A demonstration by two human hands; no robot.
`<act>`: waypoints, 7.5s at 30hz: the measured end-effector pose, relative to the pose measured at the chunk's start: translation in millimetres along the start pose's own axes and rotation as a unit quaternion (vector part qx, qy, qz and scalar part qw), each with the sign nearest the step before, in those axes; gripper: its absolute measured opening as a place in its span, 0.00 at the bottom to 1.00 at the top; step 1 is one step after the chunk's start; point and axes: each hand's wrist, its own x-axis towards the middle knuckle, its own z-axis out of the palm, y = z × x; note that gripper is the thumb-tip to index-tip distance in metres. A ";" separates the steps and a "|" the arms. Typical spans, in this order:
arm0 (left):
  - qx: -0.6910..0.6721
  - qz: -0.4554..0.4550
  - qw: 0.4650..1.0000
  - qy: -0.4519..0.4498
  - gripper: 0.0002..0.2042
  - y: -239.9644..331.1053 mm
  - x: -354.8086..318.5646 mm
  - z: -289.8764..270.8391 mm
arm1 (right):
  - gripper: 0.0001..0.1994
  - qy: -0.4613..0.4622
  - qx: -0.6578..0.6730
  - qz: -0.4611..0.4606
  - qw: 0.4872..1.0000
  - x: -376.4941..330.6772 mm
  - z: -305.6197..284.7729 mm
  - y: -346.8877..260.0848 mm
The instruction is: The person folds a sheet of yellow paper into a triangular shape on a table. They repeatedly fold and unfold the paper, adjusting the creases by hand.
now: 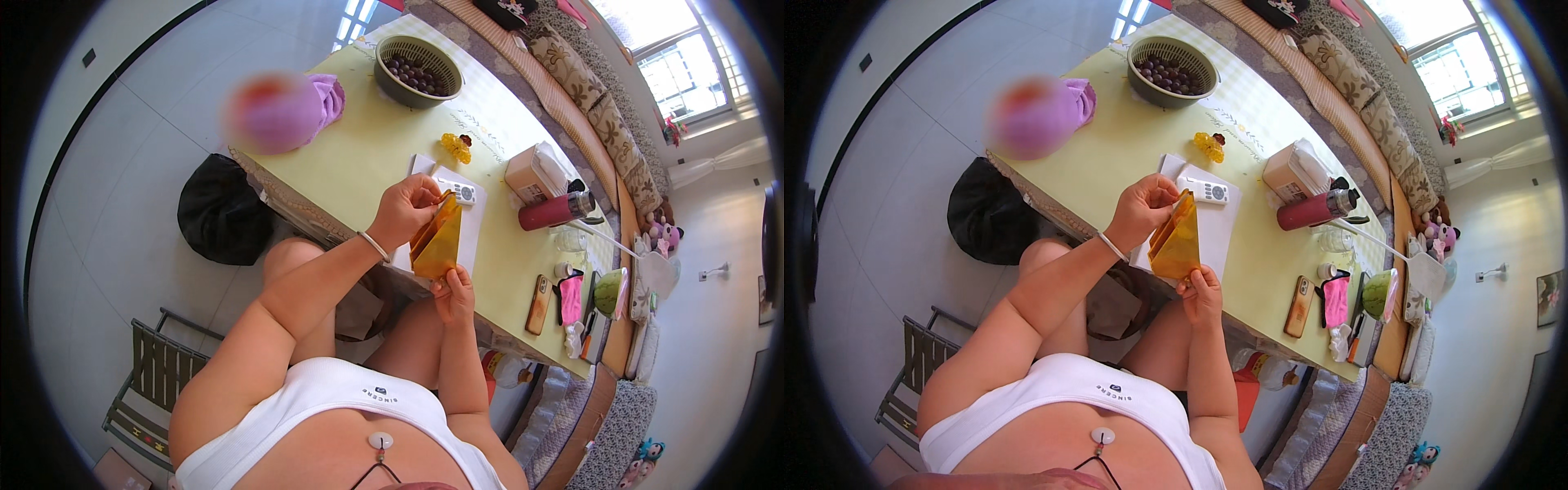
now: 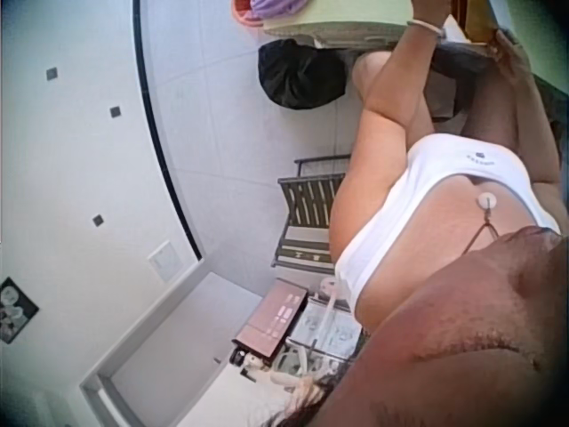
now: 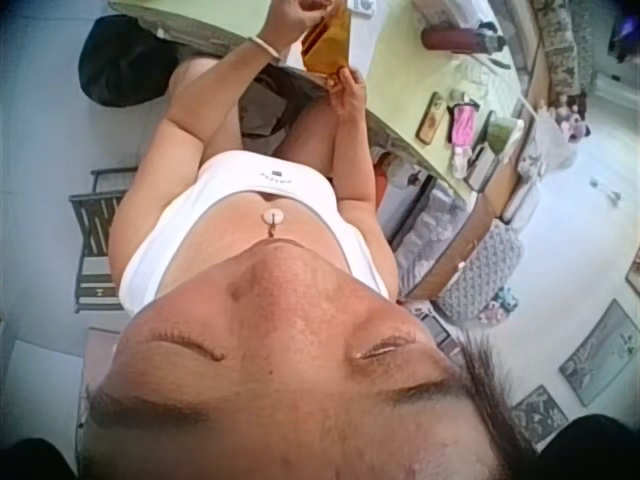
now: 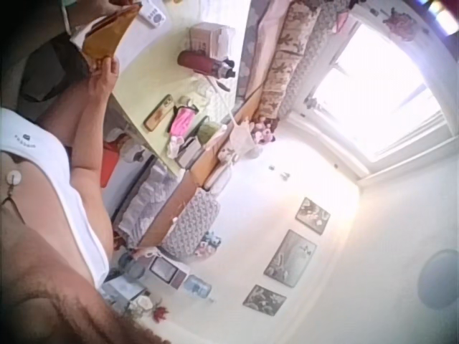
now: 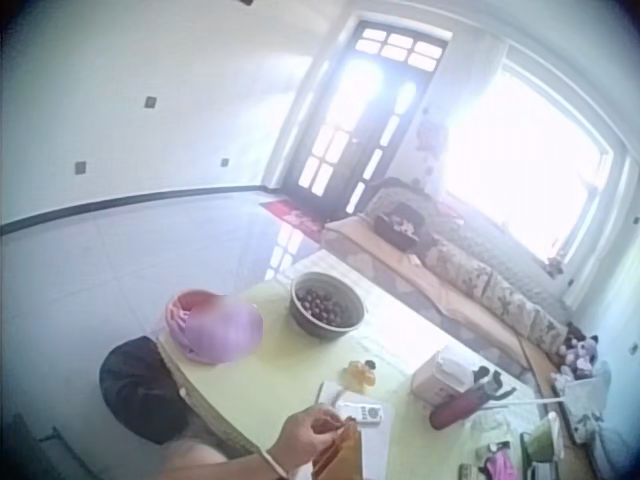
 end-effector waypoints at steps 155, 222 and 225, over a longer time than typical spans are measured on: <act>0.353 0.103 0.921 -0.126 0.12 -15.6 4.0 8.5 | 0.08 0.576 -0.290 -0.123 0.755 65.7 -166.6 -165.8; 0.555 0.238 0.775 -0.187 0.10 -46.5 0.7 19.9 | 0.14 0.074 -0.562 0.346 0.747 -169.7 -179.5 -203.2; 0.558 0.237 0.775 -0.181 0.10 -49.7 0.1 22.0 | 0.25 0.112 -0.692 0.364 0.613 -175.0 -272.0 -146.3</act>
